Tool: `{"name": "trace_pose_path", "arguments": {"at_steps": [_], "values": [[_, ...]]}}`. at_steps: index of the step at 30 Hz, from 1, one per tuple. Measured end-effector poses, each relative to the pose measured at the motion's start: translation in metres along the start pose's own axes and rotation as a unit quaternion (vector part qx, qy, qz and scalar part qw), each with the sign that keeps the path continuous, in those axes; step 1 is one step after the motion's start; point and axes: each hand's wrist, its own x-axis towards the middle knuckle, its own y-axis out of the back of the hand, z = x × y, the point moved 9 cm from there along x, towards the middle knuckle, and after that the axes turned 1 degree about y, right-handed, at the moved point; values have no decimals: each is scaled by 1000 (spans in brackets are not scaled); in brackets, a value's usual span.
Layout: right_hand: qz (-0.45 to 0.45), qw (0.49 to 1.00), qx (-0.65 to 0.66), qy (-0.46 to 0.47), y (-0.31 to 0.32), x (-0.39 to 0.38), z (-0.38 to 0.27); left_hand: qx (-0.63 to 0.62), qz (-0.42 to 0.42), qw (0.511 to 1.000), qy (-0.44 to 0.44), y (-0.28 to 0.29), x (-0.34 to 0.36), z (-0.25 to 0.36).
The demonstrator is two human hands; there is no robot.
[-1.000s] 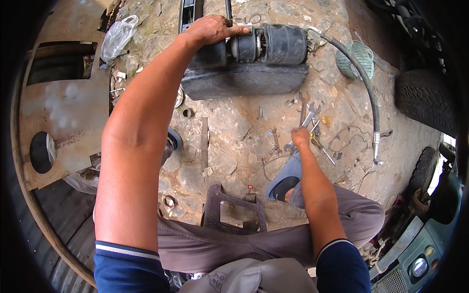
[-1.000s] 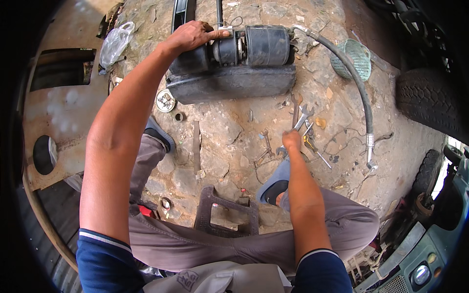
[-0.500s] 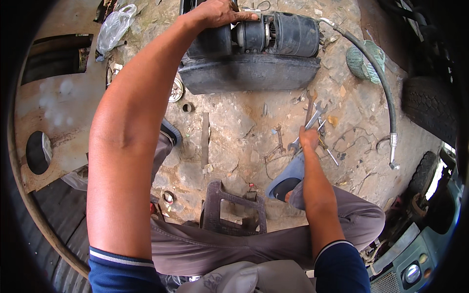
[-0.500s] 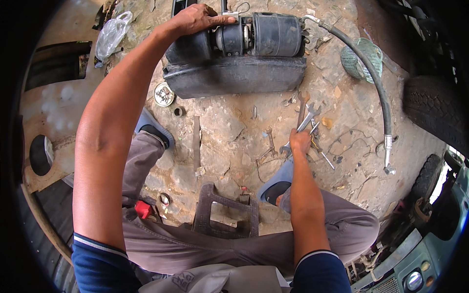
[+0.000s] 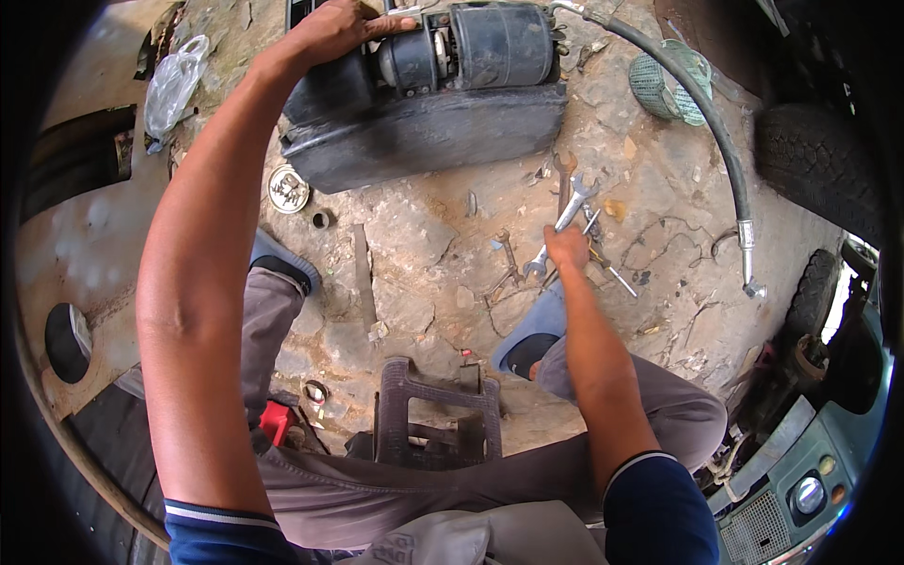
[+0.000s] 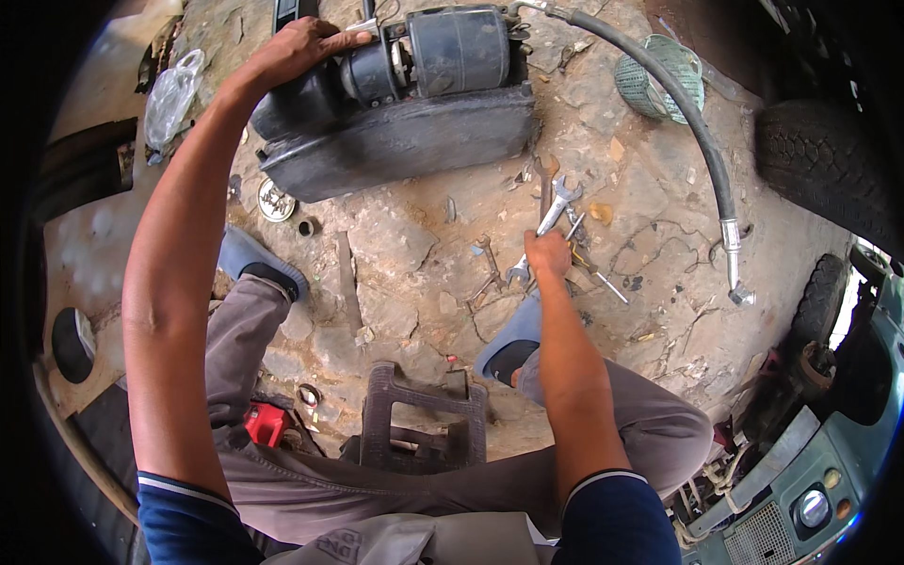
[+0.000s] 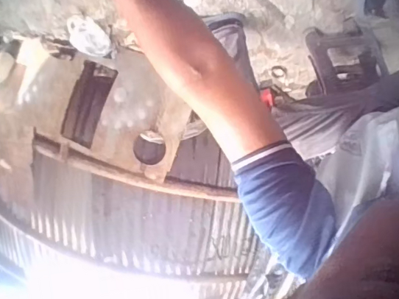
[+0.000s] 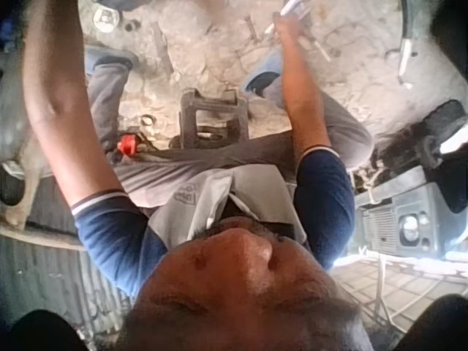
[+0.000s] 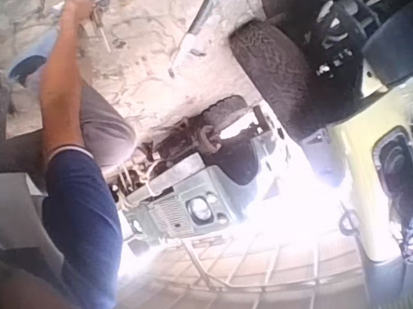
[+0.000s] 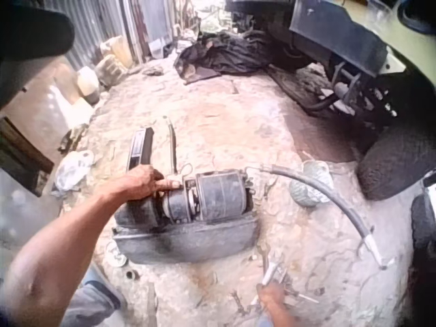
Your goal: The person disassembles and inspects an automotive blower motor housing and heater core assembly by hand, removing the motor and internal components while using a screwdriver to pry and loosen parts.
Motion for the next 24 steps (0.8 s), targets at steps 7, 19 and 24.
{"name": "trace_pose_path", "arguments": {"at_steps": [7, 19, 24], "values": [[22, 997, 57, 49, 5, -16, 30, 78, 48, 994, 65, -1, -34, 39], [-3, 995, -95, 27, -5, -50, 39, 134, 100, 986, 3, 1, -34, 33], [11, 997, -72, 2, -11, -57, 31, 143, 114, 983, 26, -1, -26, 14]]}}
